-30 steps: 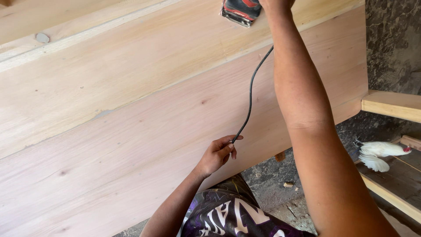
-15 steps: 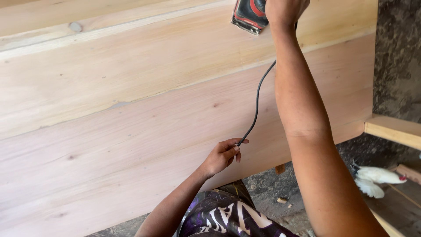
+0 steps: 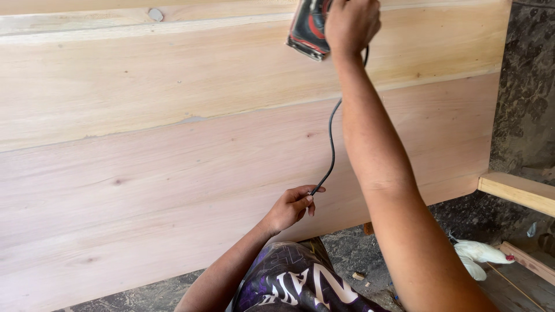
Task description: The person uses an electric sander to smooth the surface of a large wooden board. They move the sander back and forth across the board and along its edges, occasionally adjusting their position to reach different areas.
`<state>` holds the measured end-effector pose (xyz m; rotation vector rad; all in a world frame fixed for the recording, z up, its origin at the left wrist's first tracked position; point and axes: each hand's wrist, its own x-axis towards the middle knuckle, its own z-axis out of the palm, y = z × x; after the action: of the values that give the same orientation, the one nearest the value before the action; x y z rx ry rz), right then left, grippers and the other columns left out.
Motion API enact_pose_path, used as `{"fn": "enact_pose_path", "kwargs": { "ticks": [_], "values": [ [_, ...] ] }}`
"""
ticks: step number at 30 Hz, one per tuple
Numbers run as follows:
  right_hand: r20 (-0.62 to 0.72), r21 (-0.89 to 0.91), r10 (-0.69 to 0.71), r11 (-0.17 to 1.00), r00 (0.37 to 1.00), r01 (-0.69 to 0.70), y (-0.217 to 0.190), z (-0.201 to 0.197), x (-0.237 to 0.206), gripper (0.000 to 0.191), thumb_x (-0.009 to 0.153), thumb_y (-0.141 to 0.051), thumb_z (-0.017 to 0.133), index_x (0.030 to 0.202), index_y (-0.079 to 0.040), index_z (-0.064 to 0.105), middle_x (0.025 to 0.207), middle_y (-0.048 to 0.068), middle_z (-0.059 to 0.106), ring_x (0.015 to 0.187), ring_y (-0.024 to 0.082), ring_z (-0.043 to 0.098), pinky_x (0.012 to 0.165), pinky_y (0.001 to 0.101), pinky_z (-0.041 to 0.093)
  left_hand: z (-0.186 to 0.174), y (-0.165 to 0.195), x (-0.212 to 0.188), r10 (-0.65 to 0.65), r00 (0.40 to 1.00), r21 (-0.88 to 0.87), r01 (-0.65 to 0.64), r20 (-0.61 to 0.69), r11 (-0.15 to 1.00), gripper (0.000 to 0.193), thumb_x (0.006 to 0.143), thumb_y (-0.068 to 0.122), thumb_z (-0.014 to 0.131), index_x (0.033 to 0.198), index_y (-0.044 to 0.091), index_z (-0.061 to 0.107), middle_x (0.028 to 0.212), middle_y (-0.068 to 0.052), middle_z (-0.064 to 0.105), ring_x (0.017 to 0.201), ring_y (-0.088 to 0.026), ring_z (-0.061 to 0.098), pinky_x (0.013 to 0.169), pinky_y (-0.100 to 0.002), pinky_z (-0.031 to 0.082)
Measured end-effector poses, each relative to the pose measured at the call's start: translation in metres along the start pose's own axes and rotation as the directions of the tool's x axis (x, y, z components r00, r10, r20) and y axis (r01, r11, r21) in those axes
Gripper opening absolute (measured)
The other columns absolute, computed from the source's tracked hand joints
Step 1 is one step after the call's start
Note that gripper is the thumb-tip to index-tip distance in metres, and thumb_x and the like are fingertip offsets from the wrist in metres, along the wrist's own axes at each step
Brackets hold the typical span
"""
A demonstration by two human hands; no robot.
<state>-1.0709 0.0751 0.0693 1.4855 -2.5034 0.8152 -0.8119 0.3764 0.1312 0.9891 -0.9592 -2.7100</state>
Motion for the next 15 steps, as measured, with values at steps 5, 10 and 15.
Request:
{"fn": "enact_pose_path", "kwargs": {
  "ticks": [5,10,15],
  "values": [
    [-0.068,0.008,-0.071,0.997,0.995,0.072,-0.076,0.024,-0.037,0.042,0.097,-0.035,0.059,0.061,-0.012,0.06,0.047,0.004,0.058,0.04,0.019,0.06,0.041,0.0387,0.046,-0.008,-0.008,-0.018,0.016,0.999,-0.069,-0.017,-0.028,0.997,0.038,0.108,0.015,0.041,0.141,0.007,0.059,0.07,-0.001,0.059,0.05,-0.005,0.038,0.049,-0.023,0.036],
    [0.007,0.154,-0.079,0.985,0.997,0.077,-0.12,0.012,-0.056,0.034,0.092,-0.035,0.063,0.067,-0.012,0.062,0.05,0.004,0.062,0.043,0.023,0.063,0.042,0.0422,0.048,-0.008,-0.008,-0.021,0.03,0.998,-0.06,-0.033,-0.049,0.998,0.039,0.107,0.013,0.042,0.141,0.006,0.06,0.07,-0.001,0.06,0.047,-0.005,0.036,0.046,-0.023,0.033],
    [0.075,0.164,-0.021,0.986,0.997,0.008,-0.093,-0.018,-0.041,0.023,0.087,-0.031,0.065,0.074,-0.012,0.065,0.059,0.004,0.069,0.056,0.027,0.071,0.055,0.0456,0.055,0.001,-0.005,-0.01,-0.028,0.998,-0.039,0.026,-0.052,0.999,0.039,0.108,0.015,0.041,0.142,0.007,0.059,0.07,-0.002,0.06,0.047,-0.004,0.035,0.044,-0.022,0.032]
  ]
}}
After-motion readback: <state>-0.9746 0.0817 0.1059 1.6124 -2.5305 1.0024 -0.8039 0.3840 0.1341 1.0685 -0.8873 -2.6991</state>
